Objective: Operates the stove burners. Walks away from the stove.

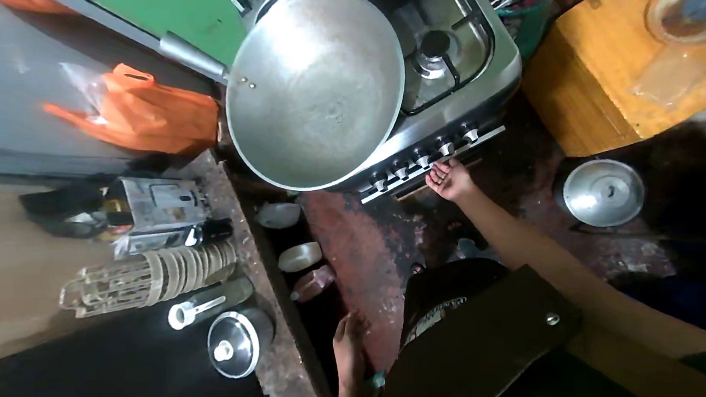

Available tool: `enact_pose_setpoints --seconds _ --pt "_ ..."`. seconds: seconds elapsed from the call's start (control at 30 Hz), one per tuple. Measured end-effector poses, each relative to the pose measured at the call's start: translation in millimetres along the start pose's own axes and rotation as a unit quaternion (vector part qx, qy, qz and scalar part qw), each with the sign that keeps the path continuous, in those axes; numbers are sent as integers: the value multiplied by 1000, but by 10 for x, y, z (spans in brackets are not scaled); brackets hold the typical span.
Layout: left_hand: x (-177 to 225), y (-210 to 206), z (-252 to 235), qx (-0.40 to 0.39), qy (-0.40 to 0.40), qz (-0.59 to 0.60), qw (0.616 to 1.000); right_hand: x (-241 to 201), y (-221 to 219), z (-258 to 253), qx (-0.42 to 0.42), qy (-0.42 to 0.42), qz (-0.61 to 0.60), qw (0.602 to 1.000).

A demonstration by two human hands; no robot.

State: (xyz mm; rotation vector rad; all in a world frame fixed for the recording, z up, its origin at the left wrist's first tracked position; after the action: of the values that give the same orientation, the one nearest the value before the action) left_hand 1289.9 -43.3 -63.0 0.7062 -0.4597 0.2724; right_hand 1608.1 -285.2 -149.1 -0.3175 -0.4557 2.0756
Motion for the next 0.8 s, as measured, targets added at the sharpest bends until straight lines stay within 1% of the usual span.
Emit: enact_pose_setpoints --seconds 0.07,0.13,0.27,0.37,0.43,0.47,0.53,0.6,0.63,0.67,0.73,0.8 --pt "13 -14 -14 -1 -1 -1 1000 104 45 17 2 -27 58 998" --pt "59 -23 -46 -2 -7 -1 1000 182 61 -1 -18 -69 68 995" --pt "203 -2 -50 -6 -28 -23 999 217 -45 -73 -72 -109 -14 991" --pt "267 16 -22 -9 -42 -51 998 201 -124 -92 -63 -131 -88 985" --pt "268 42 -55 -16 -45 -78 996 199 -132 -115 -59 -143 -117 981" --pt "258 57 -90 -25 -42 -90 995 194 -129 -126 -62 -147 -119 980" --pt "311 67 -121 -39 -41 -123 991 172 -109 -156 -73 -152 -69 983" --pt "405 56 -127 -46 -46 -148 987 96 -32 -143 -63 -132 14 989" --pt "437 58 -150 -50 -56 -158 985 44 26 -119 -56 -96 39 993" --pt "481 59 -183 -57 -69 -168 982 -10 68 -96 -36 -40 55 997" --pt "585 18 -268 -76 -82 -193 975 -140 111 -63 -28 53 58 997" --pt "653 -62 -317 -99 -76 -223 967 -226 135 -86 -53 71 55 995"
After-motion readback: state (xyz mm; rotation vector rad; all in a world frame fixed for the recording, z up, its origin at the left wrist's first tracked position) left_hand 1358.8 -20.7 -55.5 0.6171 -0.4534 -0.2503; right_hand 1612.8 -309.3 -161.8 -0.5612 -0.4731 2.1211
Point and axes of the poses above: each hand's wrist, its own z-axis away from the middle knuckle, its own y-axis out of the back of the hand, x = y × z, the point moved 2 cm from there along -z, towards the middle knuckle, and after that the axes turned 9 degrees about -z, right-handed, at the moved point
